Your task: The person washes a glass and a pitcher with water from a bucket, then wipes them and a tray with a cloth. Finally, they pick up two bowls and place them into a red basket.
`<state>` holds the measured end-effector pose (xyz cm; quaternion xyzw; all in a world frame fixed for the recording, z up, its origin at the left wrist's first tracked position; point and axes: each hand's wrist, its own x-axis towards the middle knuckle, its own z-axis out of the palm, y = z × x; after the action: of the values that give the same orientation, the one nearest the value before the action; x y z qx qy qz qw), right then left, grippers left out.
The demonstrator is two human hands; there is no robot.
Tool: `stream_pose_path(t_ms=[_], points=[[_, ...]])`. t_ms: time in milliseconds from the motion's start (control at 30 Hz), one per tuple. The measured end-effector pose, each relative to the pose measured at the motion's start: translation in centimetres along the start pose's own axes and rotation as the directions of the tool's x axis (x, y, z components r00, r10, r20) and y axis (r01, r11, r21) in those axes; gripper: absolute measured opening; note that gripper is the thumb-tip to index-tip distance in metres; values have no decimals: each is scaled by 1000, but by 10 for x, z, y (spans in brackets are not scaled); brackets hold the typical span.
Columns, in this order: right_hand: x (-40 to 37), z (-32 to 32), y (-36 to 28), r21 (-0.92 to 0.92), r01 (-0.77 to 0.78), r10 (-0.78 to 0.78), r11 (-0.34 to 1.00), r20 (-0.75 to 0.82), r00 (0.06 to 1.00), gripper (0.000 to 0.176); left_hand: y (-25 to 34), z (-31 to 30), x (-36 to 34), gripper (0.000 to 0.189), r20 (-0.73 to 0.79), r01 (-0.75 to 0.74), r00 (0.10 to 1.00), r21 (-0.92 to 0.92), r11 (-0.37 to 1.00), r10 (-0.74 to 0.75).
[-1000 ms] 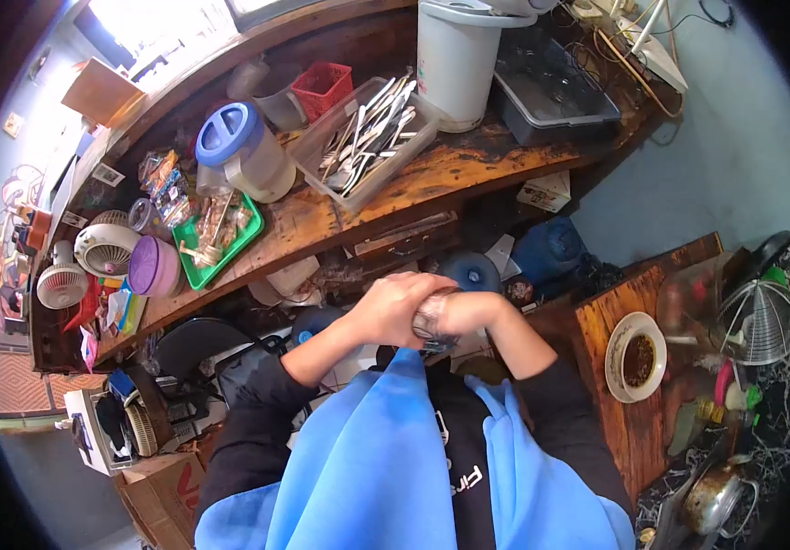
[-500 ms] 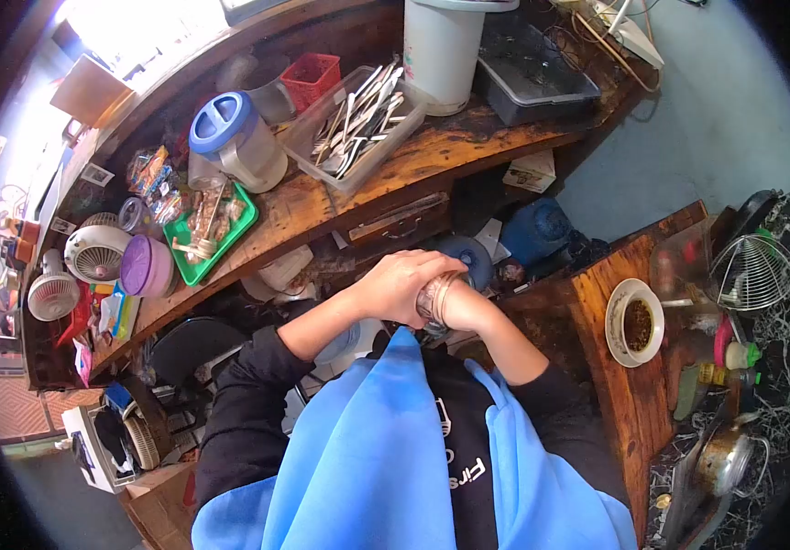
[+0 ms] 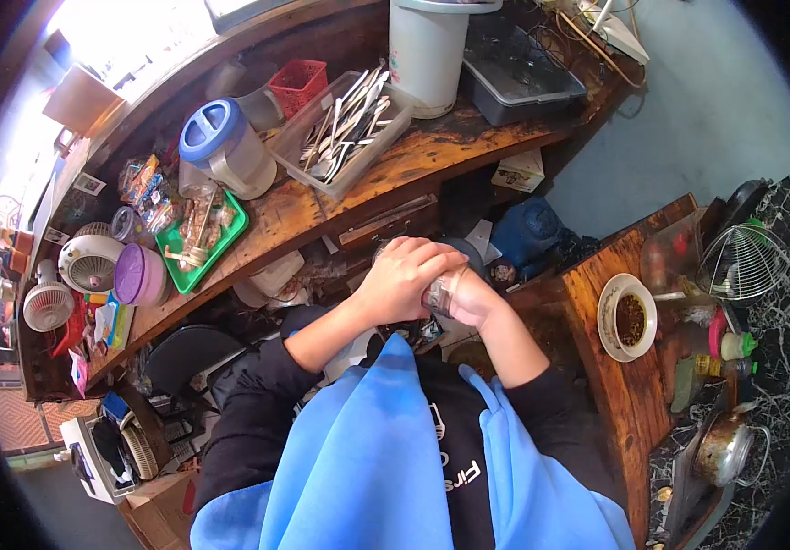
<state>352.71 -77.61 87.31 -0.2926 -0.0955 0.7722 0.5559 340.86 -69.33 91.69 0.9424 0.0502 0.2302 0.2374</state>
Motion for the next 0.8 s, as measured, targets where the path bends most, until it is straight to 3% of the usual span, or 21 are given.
stream_pose_path(t_ms=[67,100,133,167,200,233,267,300,333,367,400,433,467,533,567,600,633,667,733,800], points=[[-8,12,-1,-336,209,-248,918,-78,966,28,-3,5,-5,69,-9,47,999,-46,998,-48],[-18,20,-10,-631,187,-324,753,-108,940,24,-4,8,-9,70,-97,172,977,-157,973,-188],[-31,28,-19,-750,321,-500,579,-15,866,22,-6,12,-13,72,-168,277,929,-275,920,-330],[-44,37,-31,-691,421,-583,587,0,812,24,-16,20,-19,76,-191,303,888,-444,843,-419],[-55,44,-41,-628,518,-662,581,6,750,26,-21,24,-27,80,-56,350,815,-746,567,-576],[-62,47,-46,-571,591,-716,570,8,698,29,-21,31,-33,78,6,221,794,-934,279,-608],[-66,48,-49,-511,659,-765,553,3,644,31,-17,34,-37,77,81,65,782,-997,-48,-618],[-58,38,-44,-678,585,-803,445,-12,596,34,-10,33,-39,71,143,19,827,-974,-228,-543],[-43,35,-36,-760,563,-799,325,98,594,31,-10,39,-43,71,146,20,825,-973,-230,-545],[-24,19,-18,-885,466,-741,8,307,597,34,-13,47,-47,69,233,-32,807,-900,-434,-542],[-18,19,4,-873,468,-680,-138,427,596,40,-15,52,-48,70,316,-89,794,-785,-614,-519],[-13,28,19,-817,532,-689,-221,517,508,48,-6,43,-34,67,343,-102,694,-823,-559,-633],[-20,44,23,-833,494,-660,-248,519,543,46,-10,36,-33,63,316,-68,845,-737,-672,-431],[-25,47,22,-777,490,-490,-396,630,603,45,-32,41,-37,59,147,80,952,-966,-247,-268],[-21,46,15,-762,531,-494,-371,646,582,40,-24,44,-47,56,387,-45,808,-712,-701,-444],[-14,45,5,-745,570,-498,-348,662,561,36,-22,51,-51,52,102,181,822,-980,88,-561],[-9,44,8,-893,433,-670,-124,397,627,30,-29,61,-59,49,210,48,915,-904,-424,-344],[-3,47,-2,-914,404,-774,-38,283,567,37,-29,60,-58,45,171,17,981,-560,-828,-96],[-3,59,0,-937,315,-825,-152,295,481,46,-25,59,-52,43,201,9,969,-613,-790,-145],[-16,67,21,-847,237,-594,-475,508,624,55,-26,61,-50,46,96,-222,820,-855,-468,-565]])
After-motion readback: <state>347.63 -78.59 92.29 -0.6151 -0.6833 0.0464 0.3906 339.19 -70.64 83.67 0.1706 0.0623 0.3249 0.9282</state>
